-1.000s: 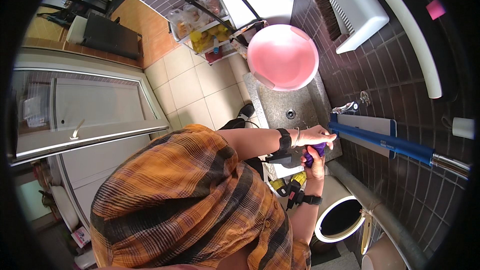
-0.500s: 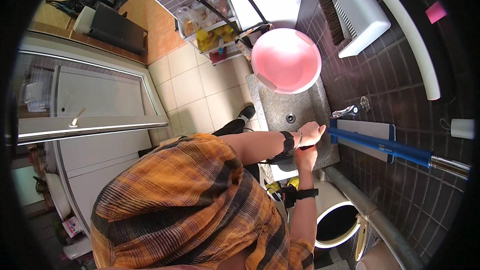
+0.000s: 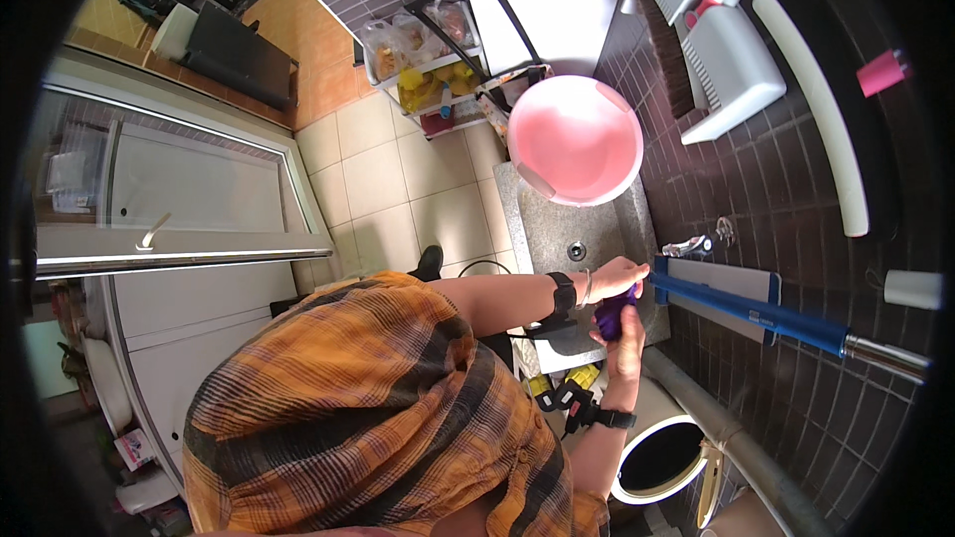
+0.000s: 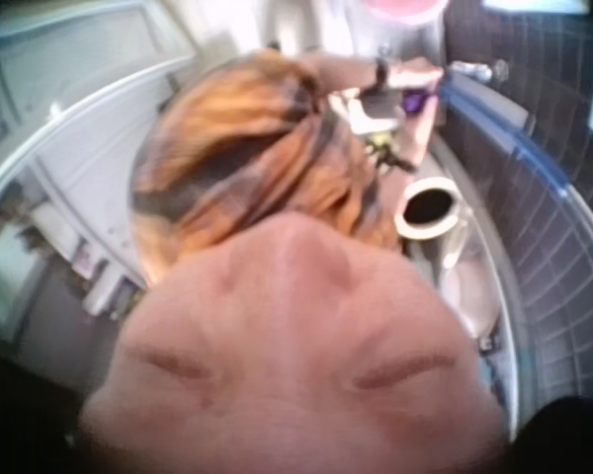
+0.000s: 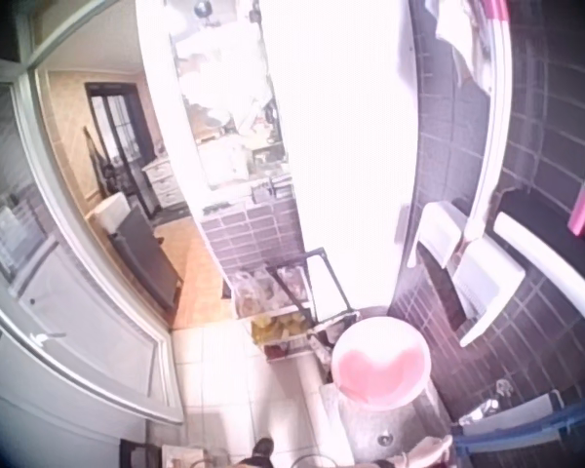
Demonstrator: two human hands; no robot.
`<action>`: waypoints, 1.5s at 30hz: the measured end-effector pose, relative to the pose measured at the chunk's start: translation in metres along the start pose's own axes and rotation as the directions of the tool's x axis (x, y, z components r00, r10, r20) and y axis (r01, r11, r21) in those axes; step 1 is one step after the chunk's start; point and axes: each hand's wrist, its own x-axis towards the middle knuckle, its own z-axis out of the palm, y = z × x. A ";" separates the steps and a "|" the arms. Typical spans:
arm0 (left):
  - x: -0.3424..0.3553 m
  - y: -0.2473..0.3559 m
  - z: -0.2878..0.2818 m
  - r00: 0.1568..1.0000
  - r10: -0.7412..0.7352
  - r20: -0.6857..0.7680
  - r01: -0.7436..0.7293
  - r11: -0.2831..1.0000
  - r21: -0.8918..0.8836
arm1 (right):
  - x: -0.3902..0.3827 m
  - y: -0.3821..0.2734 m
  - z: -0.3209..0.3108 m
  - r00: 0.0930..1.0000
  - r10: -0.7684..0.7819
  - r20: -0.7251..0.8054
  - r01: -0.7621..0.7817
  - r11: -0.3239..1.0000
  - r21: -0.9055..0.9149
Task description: The person rinses a purple cloth under a tap, wrings it out, and then wipes a wooden shelf in the living area. The person moves around the shelf to clean different sections, handling the cloth with both hands.
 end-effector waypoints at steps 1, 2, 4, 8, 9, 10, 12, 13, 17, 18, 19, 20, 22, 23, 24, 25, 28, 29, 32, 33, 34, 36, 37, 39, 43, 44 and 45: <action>-0.003 0.003 -0.004 0.998 -0.069 0.006 0.069 0.997 0.028 | -0.002 -0.001 0.000 0.999 0.016 0.049 -0.026 0.980 0.198; -0.005 0.008 -0.005 0.998 -0.044 0.041 0.046 0.997 -0.055 | -0.002 0.000 0.003 0.996 0.083 0.042 -0.092 0.943 0.318; -0.013 0.018 -0.006 0.998 -0.015 0.062 0.024 0.990 -0.140 | 0.002 0.005 0.013 0.993 0.096 0.063 -0.114 0.894 0.433; -0.027 0.047 -0.019 0.961 0.097 0.257 -0.174 0.939 0.297 | 0.010 0.011 0.028 0.979 0.049 0.198 -0.143 0.858 0.494; -0.028 0.056 -0.026 0.948 0.008 0.319 -0.151 0.892 0.426 | 0.011 0.010 0.029 0.973 0.029 0.230 -0.144 0.853 0.502; -0.028 0.064 -0.031 0.936 -0.068 0.345 -0.077 0.917 0.391 | 0.011 0.008 0.030 0.973 0.051 0.226 -0.163 0.842 0.514; -0.032 0.075 -0.036 0.896 -0.262 0.359 0.131 0.927 0.350 | 0.010 0.001 0.030 0.955 0.061 0.291 -0.188 0.883 0.430; -0.034 0.077 -0.034 0.898 -0.191 0.397 0.040 0.933 0.358 | 0.009 -0.003 0.031 0.947 0.059 0.317 -0.202 0.876 0.439; -0.034 0.072 -0.019 0.875 -0.017 0.483 -0.026 0.996 0.082 | 0.002 -0.018 0.038 0.947 0.054 0.317 -0.168 0.924 0.345; -0.030 0.068 -0.015 0.923 -0.033 0.383 0.029 0.999 0.018 | 0.001 -0.021 0.040 0.973 0.078 0.216 -0.150 0.929 0.337; -0.026 0.064 -0.012 0.956 -0.049 0.288 0.067 0.996 -0.052 | 0.000 -0.023 0.041 0.988 0.040 0.152 -0.070 0.978 0.195; -0.020 0.061 -0.007 0.983 -0.073 0.168 0.089 0.992 -0.090 | 0.002 -0.024 0.042 0.999 0.008 0.051 -0.008 1.000 0.011; -0.009 0.054 0.003 0.990 -0.047 0.133 0.058 0.995 -0.084 | 0.007 -0.022 0.041 0.991 -0.053 -0.126 0.001 0.925 -0.380; -0.004 0.050 0.006 0.992 -0.040 0.118 0.044 0.999 -0.031 | 0.013 -0.018 0.041 0.973 -0.200 -0.119 0.117 0.863 -0.491; 0.000 0.046 0.010 0.997 -0.059 0.051 0.058 0.998 0.024 | 0.020 -0.011 0.040 0.934 -0.343 -0.100 0.216 0.767 -0.604; 0.004 0.042 0.015 0.998 -0.059 0.005 0.058 0.996 0.066 | 0.027 -0.004 0.038 0.877 -0.476 -0.060 0.301 0.643 -0.704; 0.009 0.031 0.017 0.984 -0.059 -0.167 0.078 0.991 0.112 | 0.051 0.016 0.029 0.863 -0.431 -0.262 -0.014 0.500 -0.866; 0.010 0.028 0.016 0.970 -0.084 -0.228 0.119 0.982 0.145 | 0.055 0.021 0.027 0.853 -0.390 -0.346 -0.129 0.485 -0.865; 0.008 0.021 0.016 0.968 -0.009 -0.251 0.052 0.985 0.167 | 0.061 0.030 0.023 0.815 -0.452 -0.363 -0.270 0.258 -0.928; 0.007 0.021 0.014 0.970 0.031 -0.242 0.011 0.985 0.173 | 0.058 0.029 0.022 0.814 -0.468 -0.344 -0.253 0.248 -0.935; 0.004 0.020 0.012 0.983 -0.046 -0.180 0.054 0.998 0.039 | 0.054 0.028 0.024 0.797 -0.501 -0.338 -0.161 0.363 -0.918; -0.005 0.022 0.007 0.995 0.035 -0.095 -0.032 0.999 0.040 | 0.039 0.024 0.027 0.811 -0.525 -0.257 0.193 0.656 -0.730; -0.011 0.024 0.001 0.994 0.081 -0.069 -0.076 0.994 0.074 | 0.034 0.023 0.035 0.868 -0.452 -0.205 0.319 0.825 -0.466; -0.023 0.032 -0.016 0.987 0.163 0.009 -0.159 0.950 0.268 | 0.016 0.014 0.040 0.963 -0.238 -0.128 0.194 0.939 -0.283; -0.055 0.053 -0.059 0.984 0.117 0.136 -0.124 0.991 0.050 | -0.008 0.000 0.063 0.998 0.010 0.061 -0.020 0.987 0.163; -0.064 0.059 -0.071 0.979 0.141 0.148 -0.153 0.986 0.070 | -0.011 -0.002 0.071 0.991 0.039 0.130 -0.071 0.965 0.251; -0.074 0.065 -0.083 0.971 0.176 0.163 -0.191 0.978 0.085 | -0.012 -0.004 0.082 0.976 0.054 0.213 -0.124 0.934 0.335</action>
